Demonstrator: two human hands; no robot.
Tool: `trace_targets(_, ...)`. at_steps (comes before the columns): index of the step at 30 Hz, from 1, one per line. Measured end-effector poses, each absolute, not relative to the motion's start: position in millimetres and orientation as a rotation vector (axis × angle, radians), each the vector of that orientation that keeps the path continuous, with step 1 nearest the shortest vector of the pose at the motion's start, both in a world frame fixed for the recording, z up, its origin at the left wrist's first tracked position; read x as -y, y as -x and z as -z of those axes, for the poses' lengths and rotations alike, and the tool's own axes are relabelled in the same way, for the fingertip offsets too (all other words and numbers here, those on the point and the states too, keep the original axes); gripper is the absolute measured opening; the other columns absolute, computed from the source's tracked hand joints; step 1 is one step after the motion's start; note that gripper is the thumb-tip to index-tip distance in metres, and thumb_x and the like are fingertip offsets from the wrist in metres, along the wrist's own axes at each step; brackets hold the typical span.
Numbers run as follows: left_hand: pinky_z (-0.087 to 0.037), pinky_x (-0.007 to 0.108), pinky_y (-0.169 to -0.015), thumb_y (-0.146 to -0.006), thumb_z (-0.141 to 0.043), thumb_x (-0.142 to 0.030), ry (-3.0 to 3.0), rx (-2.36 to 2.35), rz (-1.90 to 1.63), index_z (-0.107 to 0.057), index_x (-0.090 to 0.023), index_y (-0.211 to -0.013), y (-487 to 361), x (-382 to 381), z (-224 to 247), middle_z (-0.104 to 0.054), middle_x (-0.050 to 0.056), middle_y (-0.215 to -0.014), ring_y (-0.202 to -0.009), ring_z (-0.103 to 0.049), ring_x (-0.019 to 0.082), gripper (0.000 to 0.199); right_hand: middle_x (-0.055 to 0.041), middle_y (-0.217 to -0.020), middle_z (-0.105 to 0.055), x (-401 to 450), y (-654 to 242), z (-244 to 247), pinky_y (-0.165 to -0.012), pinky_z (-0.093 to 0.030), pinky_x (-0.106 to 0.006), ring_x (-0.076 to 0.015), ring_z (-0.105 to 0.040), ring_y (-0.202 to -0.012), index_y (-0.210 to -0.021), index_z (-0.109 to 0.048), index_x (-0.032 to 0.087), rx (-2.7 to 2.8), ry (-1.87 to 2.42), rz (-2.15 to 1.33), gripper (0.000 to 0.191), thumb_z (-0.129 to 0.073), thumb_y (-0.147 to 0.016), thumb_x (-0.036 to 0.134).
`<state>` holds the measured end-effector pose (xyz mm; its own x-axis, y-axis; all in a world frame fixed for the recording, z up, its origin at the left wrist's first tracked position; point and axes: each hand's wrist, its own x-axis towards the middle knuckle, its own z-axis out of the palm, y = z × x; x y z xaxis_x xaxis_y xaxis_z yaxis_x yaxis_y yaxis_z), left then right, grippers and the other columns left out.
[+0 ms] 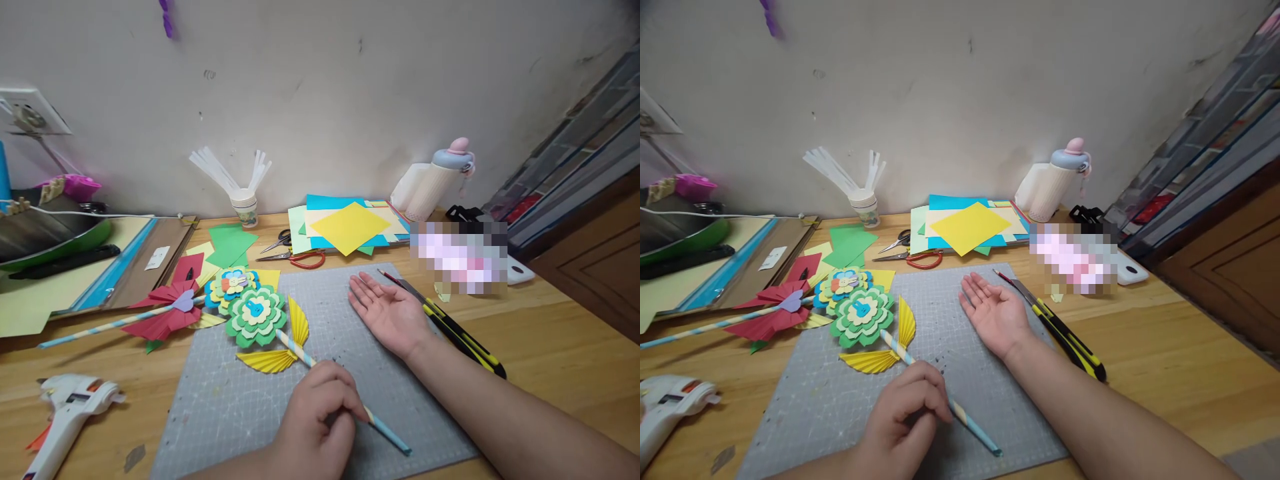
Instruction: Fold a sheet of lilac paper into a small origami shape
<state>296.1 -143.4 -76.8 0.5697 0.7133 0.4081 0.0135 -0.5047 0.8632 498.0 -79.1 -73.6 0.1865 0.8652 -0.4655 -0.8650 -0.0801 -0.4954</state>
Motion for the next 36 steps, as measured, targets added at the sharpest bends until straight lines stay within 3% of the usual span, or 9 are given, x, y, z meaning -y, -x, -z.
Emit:
trace_targets(29,-0.046,0.02,-0.067,-0.068,-0.043,0.003,-1.989,-0.601,-1.001,-0.06,-0.02,-0.076,-291.8,143.7,77.5,-0.058,0.001,-0.08,-0.074,-0.059,0.011,0.029,-0.0096,-0.112,-0.068,76.9,-488.6,72.9,-0.102,-0.049,-0.035,-0.0191,-0.059,-0.118,-0.089,-0.067,0.019,0.182,0.979,-1.426,0.023,-0.05,-0.076,0.012)
trace_targets(33,-0.045,0.021,-0.068,-0.069,-0.042,0.003,-1.995,-0.633,-0.988,-0.059,-0.02,-0.076,-288.4,144.8,75.8,-0.059,0.001,-0.081,-0.075,-0.06,0.011,0.029,-0.0045,-0.103,-0.069,106.0,-478.8,42.6,-0.104,-0.047,-0.033,-0.0178,-0.058,-0.12,-0.089,-0.066,0.022,0.25,1.055,-1.409,0.029,-0.057,-0.069,0.002)
trace_targets(36,-0.045,0.02,-0.067,-0.071,-0.041,0.003,-1.995,-0.665,-0.991,-0.058,-0.02,-0.076,-285.4,144.7,74.1,-0.058,0.0,-0.081,-0.075,-0.059,0.01,0.03,-0.0084,-0.121,-0.064,123.9,-481.8,5.3,-0.101,-0.049,-0.042,-0.0259,-0.054,-0.125,-0.103,-0.066,0.023,0.517,1.002,-1.476,0.034,-0.068,-0.071,0.014)
